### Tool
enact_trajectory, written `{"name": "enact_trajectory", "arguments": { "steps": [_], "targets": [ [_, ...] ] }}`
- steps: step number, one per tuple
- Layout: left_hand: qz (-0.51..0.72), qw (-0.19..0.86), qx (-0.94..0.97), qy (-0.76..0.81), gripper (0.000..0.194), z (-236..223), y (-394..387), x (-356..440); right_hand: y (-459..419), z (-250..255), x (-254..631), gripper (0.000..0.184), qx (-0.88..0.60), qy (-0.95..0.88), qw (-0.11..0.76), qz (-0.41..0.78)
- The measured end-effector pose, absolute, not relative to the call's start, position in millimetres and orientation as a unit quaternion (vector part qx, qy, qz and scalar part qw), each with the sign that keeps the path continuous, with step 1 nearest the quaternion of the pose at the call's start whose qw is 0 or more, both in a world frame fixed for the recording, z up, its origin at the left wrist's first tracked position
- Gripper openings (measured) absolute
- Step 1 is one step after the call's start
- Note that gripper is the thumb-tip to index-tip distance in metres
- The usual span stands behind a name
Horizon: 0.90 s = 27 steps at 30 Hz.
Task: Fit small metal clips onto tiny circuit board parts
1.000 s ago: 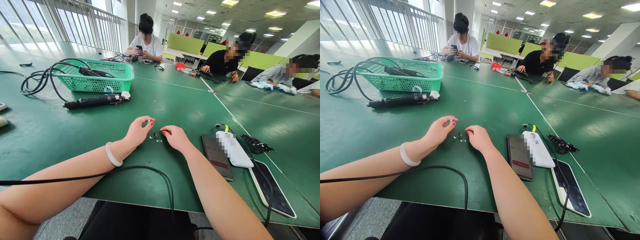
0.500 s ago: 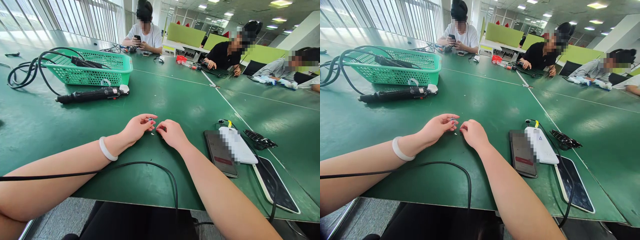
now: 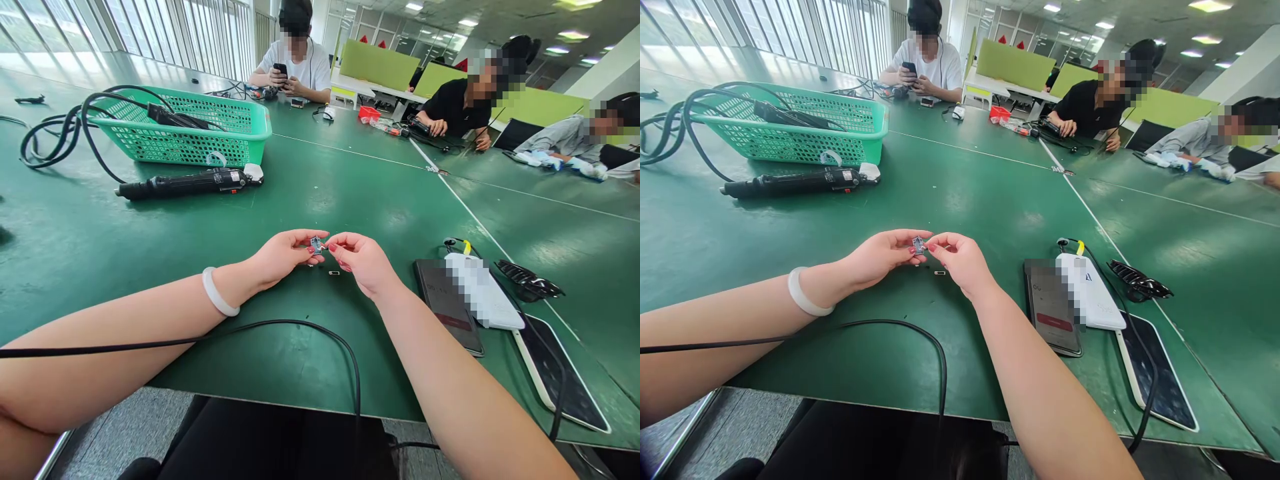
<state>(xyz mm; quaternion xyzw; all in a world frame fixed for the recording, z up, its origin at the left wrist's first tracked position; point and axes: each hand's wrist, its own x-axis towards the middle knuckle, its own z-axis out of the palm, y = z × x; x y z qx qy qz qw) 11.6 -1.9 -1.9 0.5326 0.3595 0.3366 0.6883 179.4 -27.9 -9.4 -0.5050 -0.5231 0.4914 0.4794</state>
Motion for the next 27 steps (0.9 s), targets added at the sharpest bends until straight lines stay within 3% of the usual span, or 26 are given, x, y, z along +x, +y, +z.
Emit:
{"name": "enact_trajectory", "arguments": {
  "steps": [12,27],
  "targets": [
    [0.319,0.666,0.586,0.333,0.037,-0.2,-3.1,10.7,-27.1,-13.5,176.7,0.024,-0.536,-0.566,0.475,0.409],
    [0.318,0.632,0.605,0.363,0.057,-0.8,-3.8,10.6,-33.1,-7.2,172.7,0.022,-0.597,-0.608,0.446,0.275]
  ]
}}
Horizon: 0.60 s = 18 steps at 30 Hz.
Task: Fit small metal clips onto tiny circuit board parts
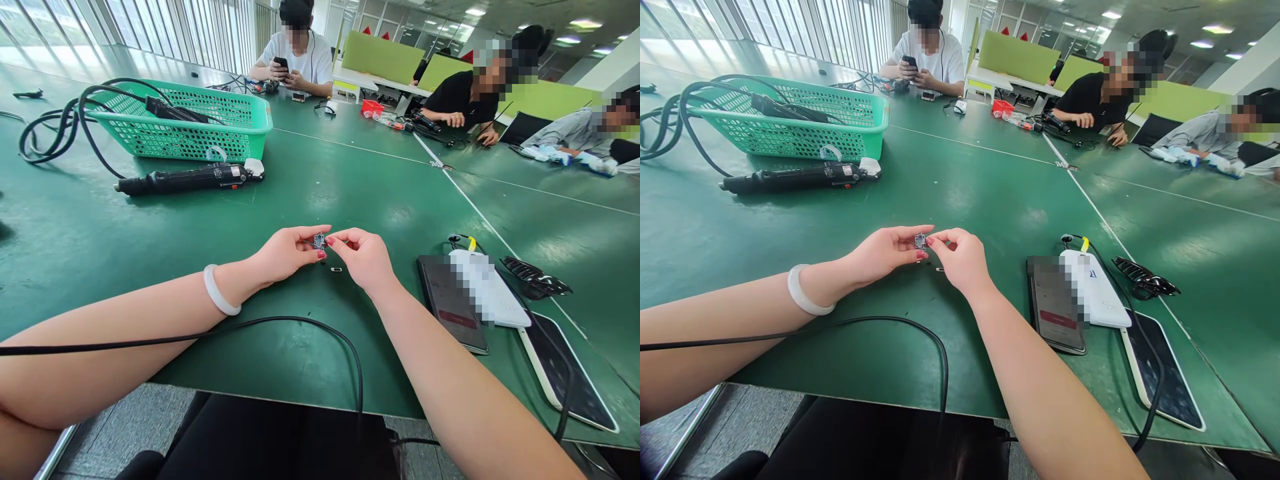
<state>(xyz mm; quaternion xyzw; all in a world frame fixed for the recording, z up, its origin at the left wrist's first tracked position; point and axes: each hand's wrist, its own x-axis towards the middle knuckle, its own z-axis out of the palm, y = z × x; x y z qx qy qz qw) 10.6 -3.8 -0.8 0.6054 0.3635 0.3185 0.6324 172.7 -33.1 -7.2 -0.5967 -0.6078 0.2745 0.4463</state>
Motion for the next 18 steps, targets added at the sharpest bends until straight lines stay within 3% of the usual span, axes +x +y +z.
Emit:
{"name": "enact_trajectory", "arguments": {
  "steps": [18],
  "targets": [
    [0.318,0.575,0.642,0.395,0.047,2.1,-4.4,10.6,-36.5,-6.9,163.7,0.019,-0.599,-0.638,0.446,0.188]
  ]
}}
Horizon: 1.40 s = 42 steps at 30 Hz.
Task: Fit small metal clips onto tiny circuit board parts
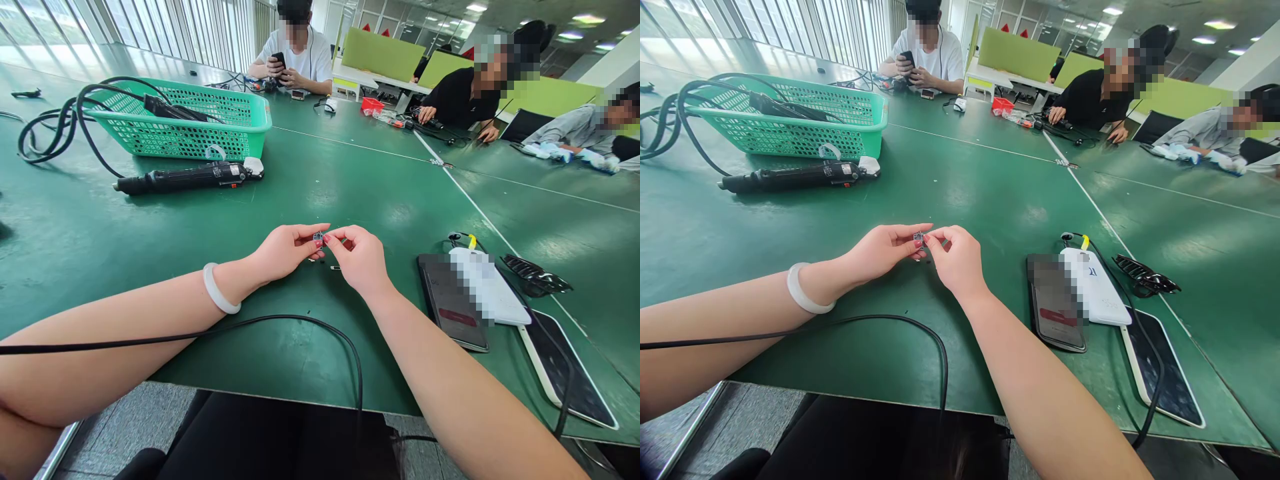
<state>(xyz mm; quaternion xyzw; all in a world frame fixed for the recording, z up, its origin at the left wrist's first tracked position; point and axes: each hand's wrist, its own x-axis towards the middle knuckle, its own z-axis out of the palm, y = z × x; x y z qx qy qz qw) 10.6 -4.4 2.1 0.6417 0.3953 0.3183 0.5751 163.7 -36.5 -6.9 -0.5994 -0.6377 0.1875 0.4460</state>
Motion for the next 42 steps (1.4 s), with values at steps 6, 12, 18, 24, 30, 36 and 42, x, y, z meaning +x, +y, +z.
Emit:
{"name": "enact_trajectory", "arguments": {
  "steps": [6,12,18,24,30,36,42],
  "targets": [
    [0.322,0.559,0.651,0.4,0.044,1.5,-3.7,9.2,-37.2,-6.6,162.2,0.019,-0.605,-0.626,0.445,0.211],
    [0.33,0.601,0.634,0.357,0.036,8.2,-4.9,8.7,-38.0,-2.5,163.1,0.02,-0.598,-0.602,0.456,0.268],
    [0.402,0.602,0.552,0.413,0.029,4.8,5.0,4.8,-32.4,-7.4,176.1,0.019,-0.617,-0.641,0.382,0.25],
    [0.418,0.621,0.485,0.453,0.024,1.5,11.2,5.0,-33.5,-9.6,171.1,0.016,-0.597,-0.741,0.265,0.153],
    [0.402,0.627,0.498,0.443,0.02,-2.9,9.6,6.7,-22.8,-14.8,160.1,0.013,-0.609,-0.752,0.227,0.108],
    [0.381,0.628,0.515,0.441,0.017,-3.2,8.7,4.1,-23.6,-14.1,167.7,0.013,-0.592,-0.734,0.31,0.123],
    [0.327,0.686,0.517,0.394,0.016,-1.3,5.9,4.8,-31.5,-5.0,172.9,0.011,-0.522,-0.723,0.429,0.144]
  ]
}}
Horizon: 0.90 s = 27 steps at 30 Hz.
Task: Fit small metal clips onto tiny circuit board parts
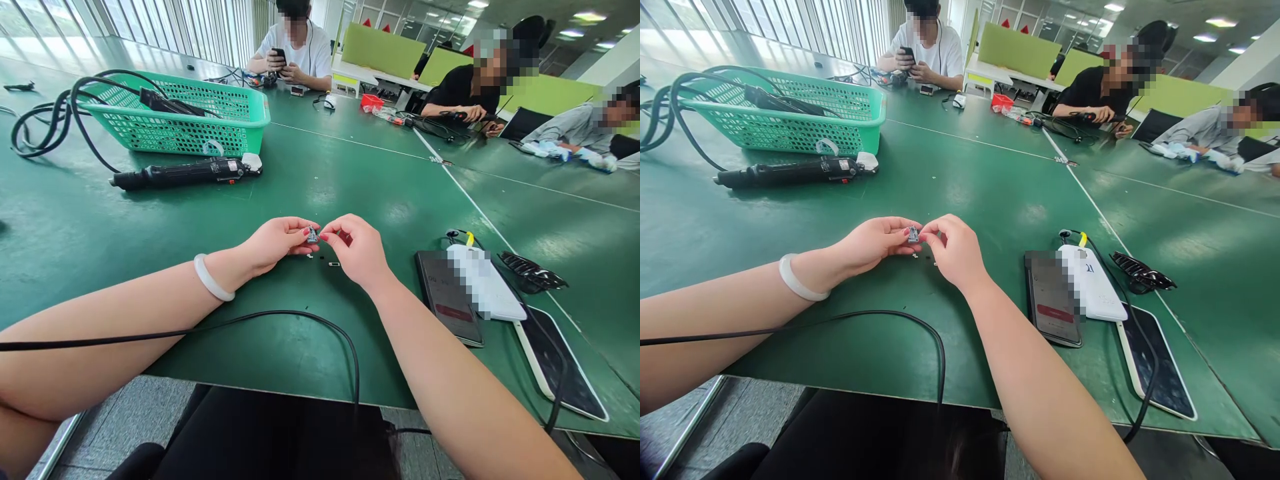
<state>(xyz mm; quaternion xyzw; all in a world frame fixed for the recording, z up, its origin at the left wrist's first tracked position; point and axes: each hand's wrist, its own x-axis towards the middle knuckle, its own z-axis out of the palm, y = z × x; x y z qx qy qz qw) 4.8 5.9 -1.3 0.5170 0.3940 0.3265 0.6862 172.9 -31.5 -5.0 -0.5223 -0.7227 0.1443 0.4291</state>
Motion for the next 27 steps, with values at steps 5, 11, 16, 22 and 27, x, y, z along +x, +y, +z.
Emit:
{"name": "enact_trajectory", "arguments": {
  "steps": [5,11,16,22,27],
  "targets": [
    [0.284,0.728,0.523,0.34,0.015,0.0,4.1,3.4,-32.7,-3.6,170.8,0.012,-0.473,-0.749,0.435,0.16],
    [0.26,0.745,0.515,0.334,0.014,3.7,1.8,3.1,-35.0,-2.7,173.2,0.014,-0.446,-0.76,0.444,0.164],
    [0.256,0.76,0.502,0.324,0.017,4.4,1.9,3.0,-36.1,-2.9,173.5,0.018,-0.42,-0.764,0.464,0.156],
    [0.251,0.764,0.496,0.328,0.019,4.9,1.8,2.7,-35.7,-4.5,173.4,0.02,-0.431,-0.756,0.463,0.166],
    [0.263,0.764,0.489,0.329,0.017,3.5,3.8,2.4,-35.0,-5.8,175.9,0.018,-0.459,-0.733,0.473,0.166]
  ]
}}
